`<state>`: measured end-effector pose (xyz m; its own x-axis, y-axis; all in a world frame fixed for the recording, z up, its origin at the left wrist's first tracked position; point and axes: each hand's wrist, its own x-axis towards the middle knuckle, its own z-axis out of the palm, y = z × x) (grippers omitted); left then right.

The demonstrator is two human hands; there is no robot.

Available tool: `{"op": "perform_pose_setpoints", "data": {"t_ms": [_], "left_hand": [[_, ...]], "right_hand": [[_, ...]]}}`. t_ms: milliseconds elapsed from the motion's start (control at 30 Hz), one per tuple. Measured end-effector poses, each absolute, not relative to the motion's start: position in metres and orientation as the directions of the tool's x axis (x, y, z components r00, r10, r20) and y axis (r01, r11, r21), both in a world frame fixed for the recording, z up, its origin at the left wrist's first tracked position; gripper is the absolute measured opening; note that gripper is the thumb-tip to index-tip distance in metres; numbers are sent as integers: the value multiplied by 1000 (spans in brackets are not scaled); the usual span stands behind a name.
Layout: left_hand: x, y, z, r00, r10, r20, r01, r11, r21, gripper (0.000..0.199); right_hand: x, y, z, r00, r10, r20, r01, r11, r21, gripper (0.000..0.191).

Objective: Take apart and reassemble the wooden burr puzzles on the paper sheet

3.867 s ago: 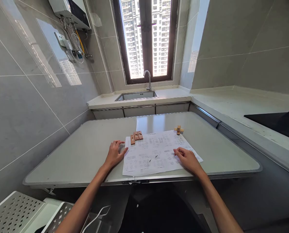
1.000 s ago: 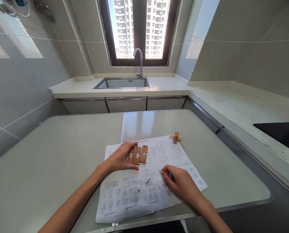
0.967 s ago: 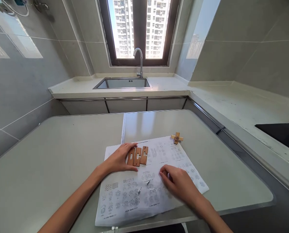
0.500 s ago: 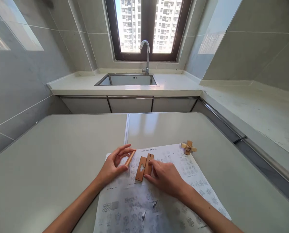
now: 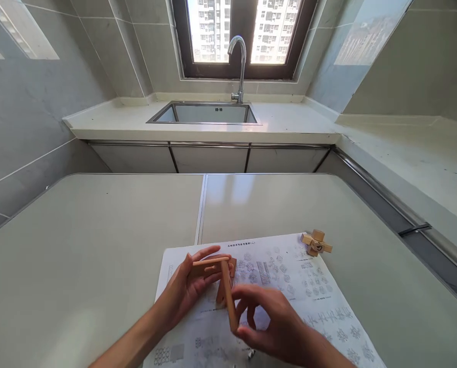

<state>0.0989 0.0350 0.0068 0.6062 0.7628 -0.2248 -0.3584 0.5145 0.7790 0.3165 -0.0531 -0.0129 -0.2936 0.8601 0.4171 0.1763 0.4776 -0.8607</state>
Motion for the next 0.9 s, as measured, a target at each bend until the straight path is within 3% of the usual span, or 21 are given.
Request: {"op": "perform_pose_setpoints", "data": {"t_ms": [100,233,400,633,900], "left_hand": [[98,34,5,627,747,-220,-320,505,801,74],[96,33,5,668,718,-197,-255,469,845,72],[96,34,9,718,682,-141,-184,381,906,78],[94,37,3,740,659,-133,-184,389,903,78],[89,40,-7,756,646,-106,-233,417,879,80]], "right_hand": [[310,-59,-18,-347,781,519,297,616,-730,38],[307,-64,-25,-370,755,542,384,655,-650,37],[313,-70,-31,-466,766,443,425,633,-647,46],[316,-75,-34,-540,762,358,391,603,-695,47],[315,-79,-2,-504,791,347,450,583,-676,47]]}}
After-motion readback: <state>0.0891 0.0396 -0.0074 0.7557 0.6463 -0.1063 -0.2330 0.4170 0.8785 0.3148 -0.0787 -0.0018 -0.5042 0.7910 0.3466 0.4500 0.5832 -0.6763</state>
